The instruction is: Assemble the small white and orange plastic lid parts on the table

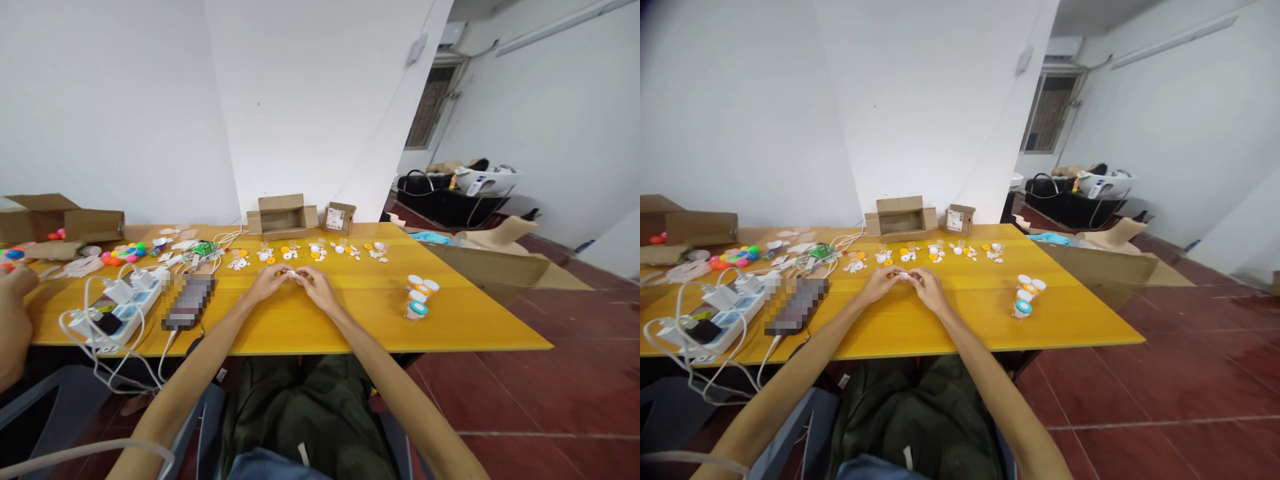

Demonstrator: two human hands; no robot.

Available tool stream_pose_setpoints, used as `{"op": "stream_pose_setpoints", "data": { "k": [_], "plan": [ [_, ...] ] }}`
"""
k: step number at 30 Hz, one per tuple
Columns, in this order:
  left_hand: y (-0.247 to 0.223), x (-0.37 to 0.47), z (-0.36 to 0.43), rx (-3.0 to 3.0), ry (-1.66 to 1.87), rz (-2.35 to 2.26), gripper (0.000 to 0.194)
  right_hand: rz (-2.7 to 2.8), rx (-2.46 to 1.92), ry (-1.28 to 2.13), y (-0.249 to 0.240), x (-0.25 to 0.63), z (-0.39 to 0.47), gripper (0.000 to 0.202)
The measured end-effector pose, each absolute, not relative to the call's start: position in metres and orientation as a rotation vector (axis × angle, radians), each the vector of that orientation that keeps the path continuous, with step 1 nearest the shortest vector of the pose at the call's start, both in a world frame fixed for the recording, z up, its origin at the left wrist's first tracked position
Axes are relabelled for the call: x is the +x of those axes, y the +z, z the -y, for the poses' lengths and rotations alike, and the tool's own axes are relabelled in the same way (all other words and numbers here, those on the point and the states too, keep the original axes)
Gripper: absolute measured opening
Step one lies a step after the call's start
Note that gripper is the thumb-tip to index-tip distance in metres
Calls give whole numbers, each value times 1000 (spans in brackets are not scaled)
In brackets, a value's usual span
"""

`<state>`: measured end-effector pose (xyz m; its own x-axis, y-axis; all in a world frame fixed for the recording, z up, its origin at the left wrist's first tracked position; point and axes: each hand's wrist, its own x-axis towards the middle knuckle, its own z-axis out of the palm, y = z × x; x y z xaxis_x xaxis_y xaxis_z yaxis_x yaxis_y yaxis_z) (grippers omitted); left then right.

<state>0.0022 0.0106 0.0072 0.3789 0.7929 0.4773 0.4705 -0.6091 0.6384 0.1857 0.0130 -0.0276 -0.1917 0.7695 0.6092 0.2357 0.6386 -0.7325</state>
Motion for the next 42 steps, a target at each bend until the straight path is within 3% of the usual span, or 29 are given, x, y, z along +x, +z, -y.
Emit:
{"op": "stream_pose_setpoints", "data": {
  "k": [11,22,28,42],
  "plan": [
    [5,3,-11,2298,1078,-1096,26,1732,-851,569,-29,186,-15,23],
    [11,3,-8,2310,995,-1164,37,1803,-844,445,-27,185,-8,14],
    [8,4,-8,2306,1032,-1180,30,1826,-904,386,-28,188,-9,14],
    [7,4,-12,2182,1073,-1141,24,1737,-873,612,-31,186,-15,19]
  ]
}}
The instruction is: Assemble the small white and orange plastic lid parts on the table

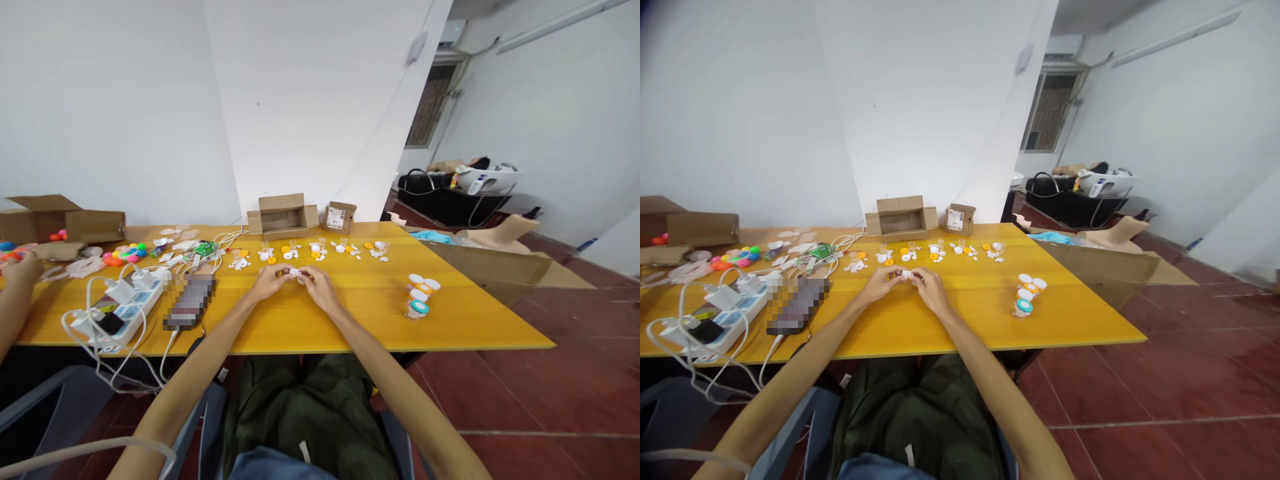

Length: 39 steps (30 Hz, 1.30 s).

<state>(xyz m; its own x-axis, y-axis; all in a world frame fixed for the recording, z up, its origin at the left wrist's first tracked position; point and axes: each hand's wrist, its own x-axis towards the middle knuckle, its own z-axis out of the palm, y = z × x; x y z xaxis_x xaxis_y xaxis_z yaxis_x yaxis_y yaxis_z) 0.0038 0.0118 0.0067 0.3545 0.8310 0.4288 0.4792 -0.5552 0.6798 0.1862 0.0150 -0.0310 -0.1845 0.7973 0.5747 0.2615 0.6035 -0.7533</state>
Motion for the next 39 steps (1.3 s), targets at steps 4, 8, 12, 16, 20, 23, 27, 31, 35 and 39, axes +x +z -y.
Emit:
{"op": "stream_pose_setpoints", "data": {
  "k": [4,8,12,16,20,23,27,31,35,39],
  "plan": [
    [6,4,-13,2159,1093,-1114,22,1713,-869,658,-30,185,-15,21],
    [5,3,-14,2141,1128,-1099,23,1691,-847,707,-30,184,-16,24],
    [6,3,-14,2132,1151,-1082,26,1684,-828,749,-29,184,-15,25],
    [7,3,-12,2120,1141,-1086,28,1699,-816,753,-28,185,-14,26],
    [9,3,-11,2123,1118,-1095,29,1728,-825,706,-27,187,-14,31],
    [10,3,-10,2124,1116,-1090,30,1745,-831,658,-28,187,-14,31],
    [12,3,-9,2135,1119,-1089,33,1736,-822,659,-28,185,-12,22],
    [13,3,-9,2132,1138,-1110,36,1761,-792,672,-26,182,-9,18],
    [12,3,-10,2113,1157,-1102,37,1763,-804,698,-25,182,-9,14],
    [9,3,-12,2095,1155,-1064,32,1733,-816,723,-27,182,-12,15]
  ]
}}
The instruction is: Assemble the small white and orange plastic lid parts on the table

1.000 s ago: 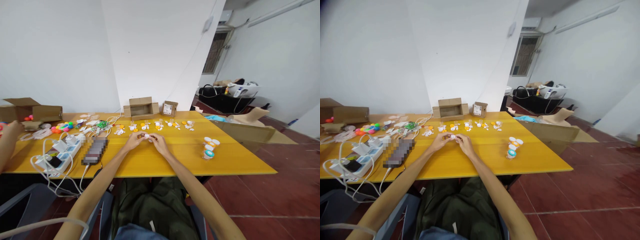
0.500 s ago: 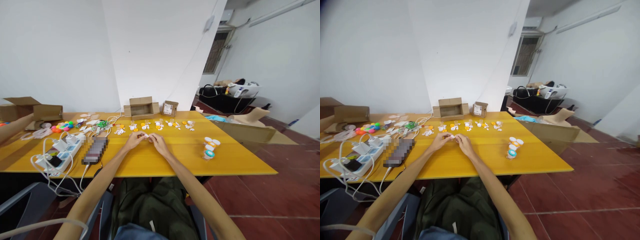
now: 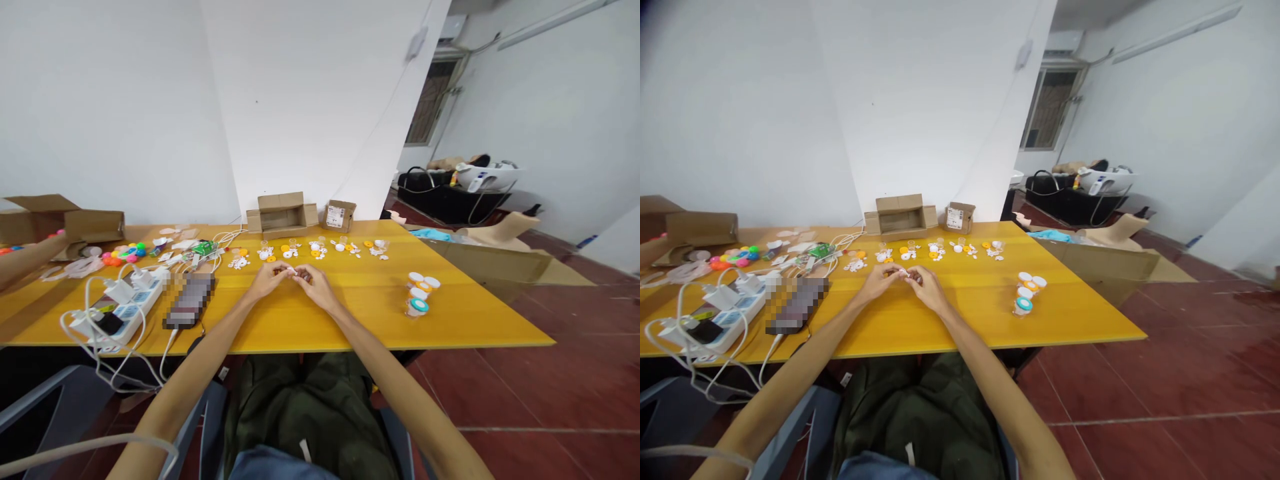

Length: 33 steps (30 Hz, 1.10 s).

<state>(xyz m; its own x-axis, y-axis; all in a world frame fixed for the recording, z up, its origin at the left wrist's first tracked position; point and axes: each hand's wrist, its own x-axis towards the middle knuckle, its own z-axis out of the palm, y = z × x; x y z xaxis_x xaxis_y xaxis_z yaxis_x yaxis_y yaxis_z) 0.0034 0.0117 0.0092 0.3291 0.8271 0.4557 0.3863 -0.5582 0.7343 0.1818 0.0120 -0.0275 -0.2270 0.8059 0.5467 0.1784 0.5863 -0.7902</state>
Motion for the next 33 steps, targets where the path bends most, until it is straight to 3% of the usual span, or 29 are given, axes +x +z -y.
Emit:
{"op": "stream_pose_setpoints", "data": {
  "k": [13,33],
  "plan": [
    [9,5,-12,2053,1127,-1057,30,1630,-808,842,-30,184,-17,13],
    [8,6,-13,1992,1142,-957,35,1685,-804,885,-26,186,-16,37]
  ]
}}
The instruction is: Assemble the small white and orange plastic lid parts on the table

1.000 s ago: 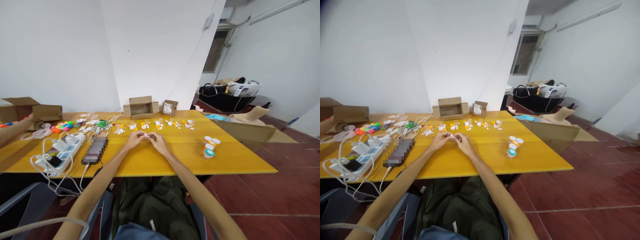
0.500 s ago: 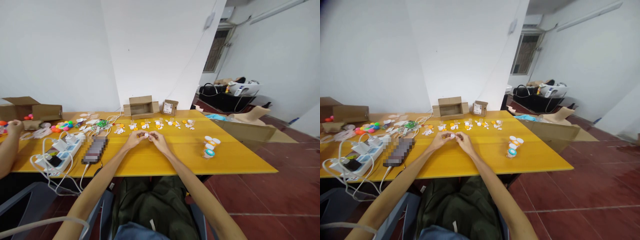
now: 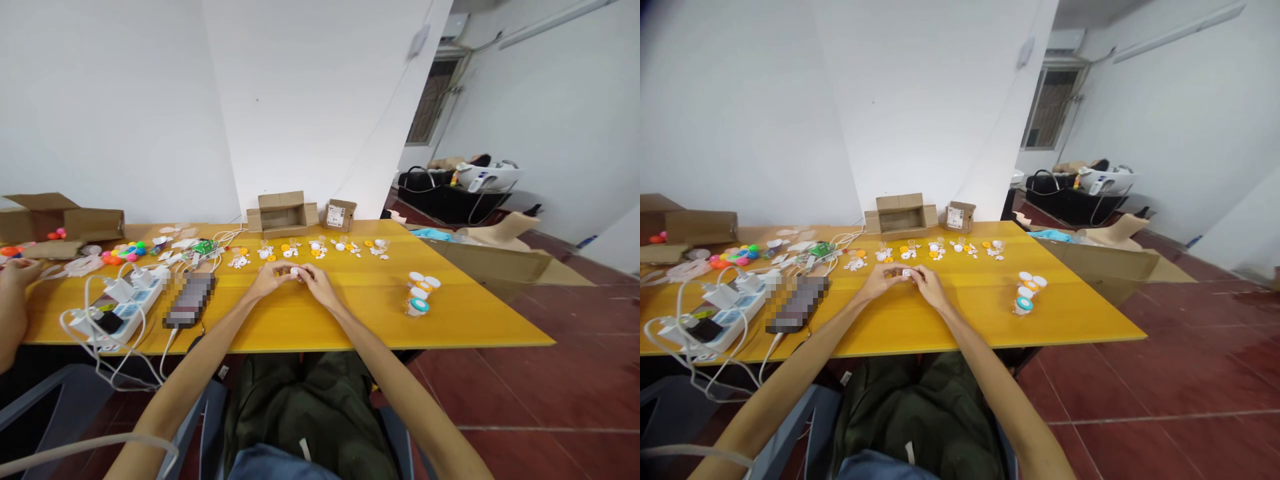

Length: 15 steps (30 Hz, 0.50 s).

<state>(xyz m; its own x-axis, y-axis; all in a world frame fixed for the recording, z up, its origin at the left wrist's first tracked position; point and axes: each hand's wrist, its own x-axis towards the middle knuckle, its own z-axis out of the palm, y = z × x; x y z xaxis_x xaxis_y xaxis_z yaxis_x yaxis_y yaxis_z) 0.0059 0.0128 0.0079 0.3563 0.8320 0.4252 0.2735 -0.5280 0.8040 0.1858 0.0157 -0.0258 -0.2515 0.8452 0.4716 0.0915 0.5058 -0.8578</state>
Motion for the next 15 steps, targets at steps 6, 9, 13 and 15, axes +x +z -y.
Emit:
{"op": "stream_pose_setpoints", "data": {
  "k": [6,9,13,15],
  "plan": [
    [6,5,-15,1956,1170,-911,35,1783,-839,800,-27,186,-14,45],
    [3,4,-16,1945,1170,-872,34,1807,-855,774,-27,187,-14,46],
    [1,4,-18,1929,1158,-830,34,1825,-861,767,-28,188,-15,47],
    [1,4,-18,1925,1148,-818,34,1830,-870,768,-29,188,-16,46]
  ]
}}
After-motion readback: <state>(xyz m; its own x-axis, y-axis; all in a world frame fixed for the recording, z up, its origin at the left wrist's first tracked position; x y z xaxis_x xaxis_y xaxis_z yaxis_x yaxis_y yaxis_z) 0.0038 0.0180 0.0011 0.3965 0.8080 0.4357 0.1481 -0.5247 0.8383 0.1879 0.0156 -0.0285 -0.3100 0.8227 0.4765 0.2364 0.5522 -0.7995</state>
